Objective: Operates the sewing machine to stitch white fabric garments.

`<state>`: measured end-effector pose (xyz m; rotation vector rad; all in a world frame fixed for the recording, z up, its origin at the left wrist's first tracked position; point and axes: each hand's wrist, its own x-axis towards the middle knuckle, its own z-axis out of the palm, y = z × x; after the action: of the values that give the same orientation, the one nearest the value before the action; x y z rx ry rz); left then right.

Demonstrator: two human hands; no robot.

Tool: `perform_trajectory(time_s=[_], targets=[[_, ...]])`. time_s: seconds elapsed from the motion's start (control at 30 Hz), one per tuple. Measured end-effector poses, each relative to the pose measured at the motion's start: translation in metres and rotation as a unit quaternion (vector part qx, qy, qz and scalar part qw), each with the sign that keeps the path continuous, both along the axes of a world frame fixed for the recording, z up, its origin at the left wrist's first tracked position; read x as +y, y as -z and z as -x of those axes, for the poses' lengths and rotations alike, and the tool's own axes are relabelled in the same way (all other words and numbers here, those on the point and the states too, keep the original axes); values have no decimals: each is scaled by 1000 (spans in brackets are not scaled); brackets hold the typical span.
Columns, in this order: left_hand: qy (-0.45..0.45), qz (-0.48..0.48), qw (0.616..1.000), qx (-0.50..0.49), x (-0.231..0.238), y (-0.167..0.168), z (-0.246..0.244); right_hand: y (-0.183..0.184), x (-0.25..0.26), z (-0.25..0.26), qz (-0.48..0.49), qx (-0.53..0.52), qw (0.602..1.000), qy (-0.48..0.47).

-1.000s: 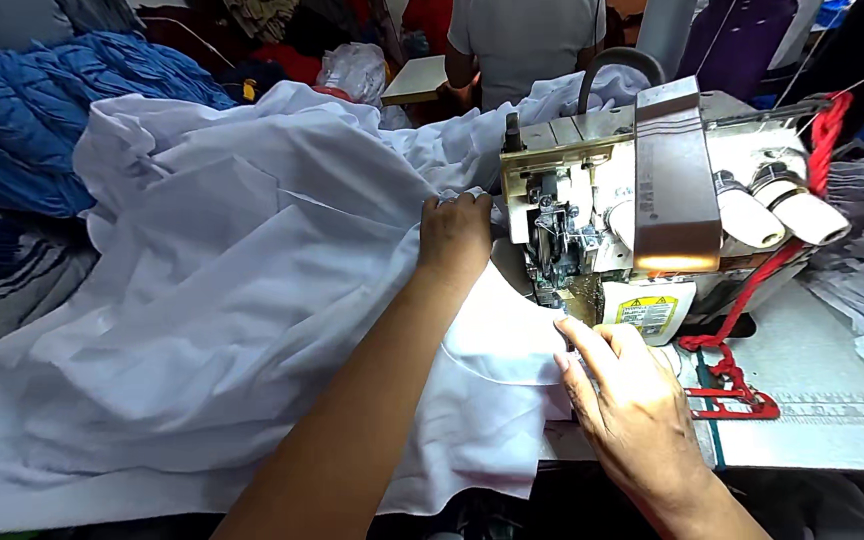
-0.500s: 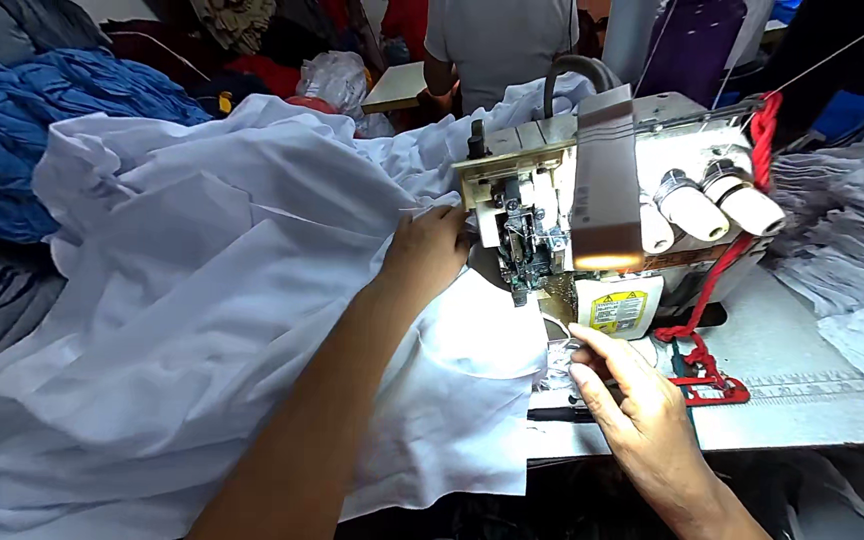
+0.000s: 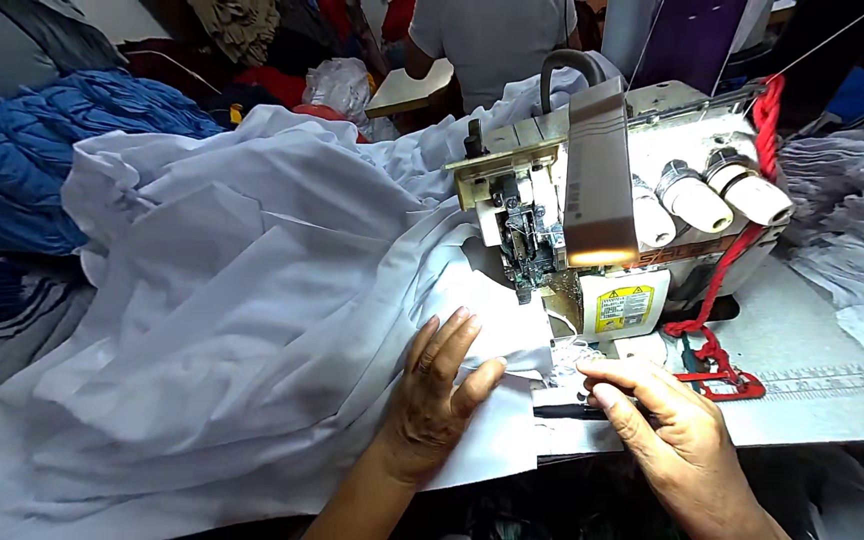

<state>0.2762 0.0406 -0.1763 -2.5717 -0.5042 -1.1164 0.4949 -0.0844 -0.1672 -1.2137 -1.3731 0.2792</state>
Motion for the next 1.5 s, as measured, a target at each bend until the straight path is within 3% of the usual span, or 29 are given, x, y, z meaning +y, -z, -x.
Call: perform_trajectory(time_s=[0.13,0.33,0.57,0.67,0.8,0.97,1.27,1.33,1.5], targets=[[3,-24,1000,-2,4,8,-1,2,-3,-5,2,-7,1000,2],[7,64,998,-16,-16,-11,-1,6,-3,-2,-2,-16,1000,-11],[78,204,974,-54,-40,-57,0,18,-8,32,14,13,981,-194],[58,256,963,-62,-37,-64,-9,13,-12,34,15,63,973,-224],[5,302,951,-69,-28,-74,-21,10,-6,24,39,125,982,-139],[-34,329,940,-79,-13,-79,-32,12,6,29,139,162,976,-42],[-76,353,932,-40,8,-79,-41,-7,29,22,313,106,943,-44],[-91,353,931,-23,9,-81,-44,-5,34,23,293,78,953,-19],[-113,359,926,0,9,-86,-47,14,31,29,121,-38,988,84]])
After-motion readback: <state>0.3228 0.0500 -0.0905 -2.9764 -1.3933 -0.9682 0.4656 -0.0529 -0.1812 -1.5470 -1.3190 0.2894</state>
